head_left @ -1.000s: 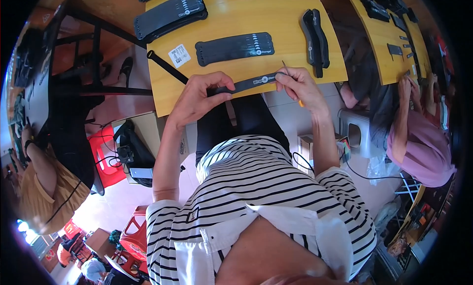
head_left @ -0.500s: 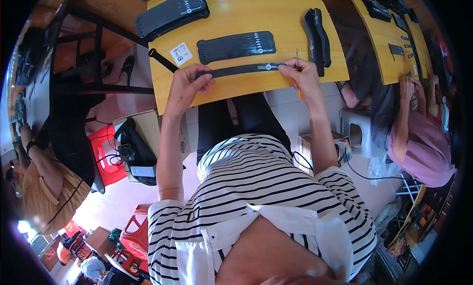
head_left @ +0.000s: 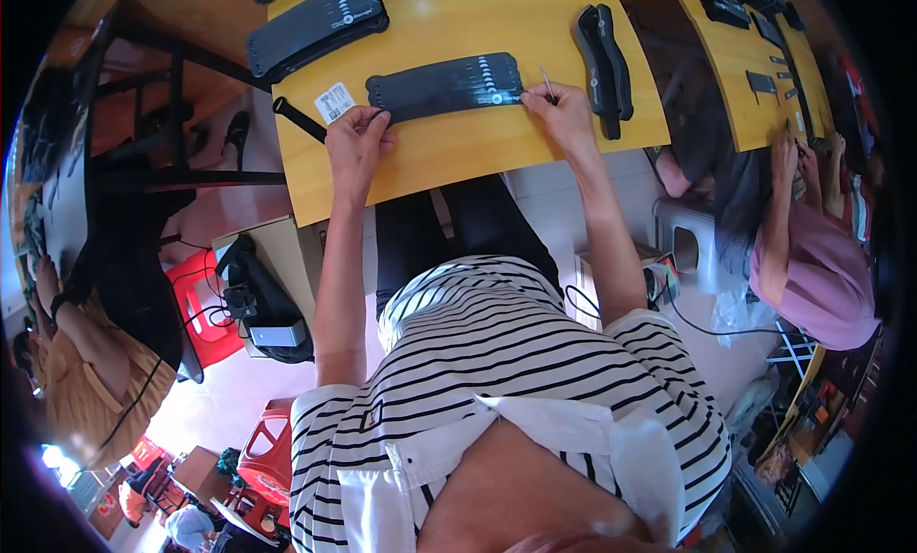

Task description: Assembling black leather or synthetic straps by inserting small metal components using a pick tool.

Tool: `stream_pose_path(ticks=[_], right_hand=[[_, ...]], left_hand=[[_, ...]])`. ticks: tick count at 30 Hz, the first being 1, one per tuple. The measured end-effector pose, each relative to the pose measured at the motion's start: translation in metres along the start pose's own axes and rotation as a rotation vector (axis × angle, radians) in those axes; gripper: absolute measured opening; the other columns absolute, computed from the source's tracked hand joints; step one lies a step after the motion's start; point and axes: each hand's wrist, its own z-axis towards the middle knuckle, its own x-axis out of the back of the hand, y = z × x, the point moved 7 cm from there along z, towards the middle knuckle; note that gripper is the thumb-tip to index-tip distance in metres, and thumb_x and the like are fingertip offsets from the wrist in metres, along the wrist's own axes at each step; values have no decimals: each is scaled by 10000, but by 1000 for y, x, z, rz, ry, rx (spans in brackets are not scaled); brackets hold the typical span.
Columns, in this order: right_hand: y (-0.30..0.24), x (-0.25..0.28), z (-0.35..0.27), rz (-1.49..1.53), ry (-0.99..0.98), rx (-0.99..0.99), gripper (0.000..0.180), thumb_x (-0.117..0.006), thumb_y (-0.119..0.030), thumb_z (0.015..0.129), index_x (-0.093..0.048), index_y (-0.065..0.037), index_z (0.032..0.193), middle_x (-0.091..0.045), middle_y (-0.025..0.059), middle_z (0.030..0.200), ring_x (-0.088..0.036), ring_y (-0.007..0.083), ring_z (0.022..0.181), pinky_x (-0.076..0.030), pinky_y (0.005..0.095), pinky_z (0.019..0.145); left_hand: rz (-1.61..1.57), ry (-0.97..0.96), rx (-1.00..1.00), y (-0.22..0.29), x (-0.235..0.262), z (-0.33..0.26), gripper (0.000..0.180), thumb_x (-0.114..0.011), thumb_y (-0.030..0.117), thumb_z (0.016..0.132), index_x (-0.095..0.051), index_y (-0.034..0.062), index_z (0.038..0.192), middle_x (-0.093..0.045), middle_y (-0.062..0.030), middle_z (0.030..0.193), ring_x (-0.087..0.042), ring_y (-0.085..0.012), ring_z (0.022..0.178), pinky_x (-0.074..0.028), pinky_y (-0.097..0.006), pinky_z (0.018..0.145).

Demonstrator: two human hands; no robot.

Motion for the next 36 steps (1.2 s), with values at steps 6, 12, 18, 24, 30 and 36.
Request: stream_pose_path(ticks=[6,12,18,24,30,36], right_hand=[[2,1,6,-82,53,-20,152,-703,-131,716,-662,10,755,-578,23,601,-509,87,558,-401,245,537],[7,0,11,-85,73,-24,163,-712,-136,692,-663,10,746,-609,60,612,-554,123,560,-429,266,550],[11,-2,12,-134,80,-21,160,-706,-151,695,-668,-6,752,-625,68,629,-579,145,576,-441,280,569],[5,-3,9,-189,77,-39,163,-706,-181,693,-674,-34,756,-636,69,647,-603,166,603,-452,292,587],[4,-4,8,-219,87,-40,165,-700,-192,699,-673,-38,752,-640,74,654,-612,183,622,-454,304,592],[4,-4,9,-256,103,-47,169,-692,-203,706,-669,-41,748,-641,82,660,-617,207,630,-458,322,603]], left_hand=[[79,53,12,-3,-3,5,175,-635,105,797,-606,-61,840,-613,-81,666,-590,-112,525,-478,-218,492],[104,80,24,-6,-3,5,185,-646,115,789,-606,-62,827,-609,-77,648,-584,-112,513,-477,-223,483],[121,102,-11,-7,-2,6,181,-638,113,791,-605,-60,833,-609,-83,647,-580,-112,496,-473,-222,472],[139,122,-39,-2,-2,4,173,-615,117,808,-588,-52,835,-602,-83,635,-578,-116,483,-465,-227,456],[172,139,-61,1,-3,2,178,-614,125,811,-575,-49,818,-595,-86,623,-577,-118,474,-458,-232,448],[204,155,-75,-3,-3,4,168,-609,116,813,-575,-48,827,-596,-91,622,-579,-124,473,-457,-243,441]])
